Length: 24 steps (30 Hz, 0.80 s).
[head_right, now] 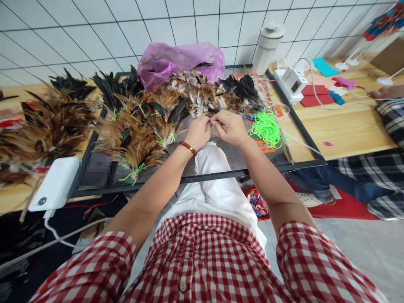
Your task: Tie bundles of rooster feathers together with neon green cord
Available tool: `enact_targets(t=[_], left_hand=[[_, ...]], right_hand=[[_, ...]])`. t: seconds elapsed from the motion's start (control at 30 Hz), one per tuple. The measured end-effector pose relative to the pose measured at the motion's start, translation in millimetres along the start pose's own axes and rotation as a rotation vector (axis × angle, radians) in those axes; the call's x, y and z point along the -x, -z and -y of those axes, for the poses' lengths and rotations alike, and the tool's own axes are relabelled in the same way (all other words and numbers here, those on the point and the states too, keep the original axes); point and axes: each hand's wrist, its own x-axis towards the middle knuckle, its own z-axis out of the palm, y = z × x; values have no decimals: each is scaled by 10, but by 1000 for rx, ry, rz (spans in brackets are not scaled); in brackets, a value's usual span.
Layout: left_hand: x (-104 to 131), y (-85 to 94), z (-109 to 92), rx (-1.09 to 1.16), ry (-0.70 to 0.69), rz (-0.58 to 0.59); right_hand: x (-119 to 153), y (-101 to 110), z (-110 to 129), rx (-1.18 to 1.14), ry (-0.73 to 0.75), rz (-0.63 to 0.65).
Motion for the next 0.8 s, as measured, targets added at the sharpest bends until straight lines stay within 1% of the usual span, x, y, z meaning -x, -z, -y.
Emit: enact_targets(t=[0.07,0.1,0.17,0.23,0.27,0.33,0.4,0.47,0.53,0.63,0.73,0.8], left_hand=[[35,-22,-33,-47,-54,12],[38,-32,-41,-31,-57,4],[14,-42,-41,99,-7,-31],[-28,-38,-26,323,98,-59],[-48,-32,-19,439,157,-65],[-70,-13,-14,625,251,-65],[-69,5,-22,732,300,-49],[-60,15,-32,774,312,-40],[-59,10,-34,783,313,-56],[-81,-16,-6,801,311,-135],[-113,-29,47,834,323,-246],[-128,-14,80,872,340,-277]], right_hand=[[-3,8,8,-51,40,-45],[-5,17,8,-87,47,-84],[-8,34,-9,-166,22,-192],[-8,32,-46,-236,-28,-256],[-7,18,-70,-263,-46,-250],[-7,-34,-118,-299,-61,-181],[-11,-98,-151,-317,-69,-112],[-19,-144,-157,-350,-93,-83],[-28,-150,-135,-398,-160,-73],[-38,-97,-68,-466,-272,-70],[-51,-45,-5,-531,-291,-55],[-64,-38,9,-574,-297,-29]])
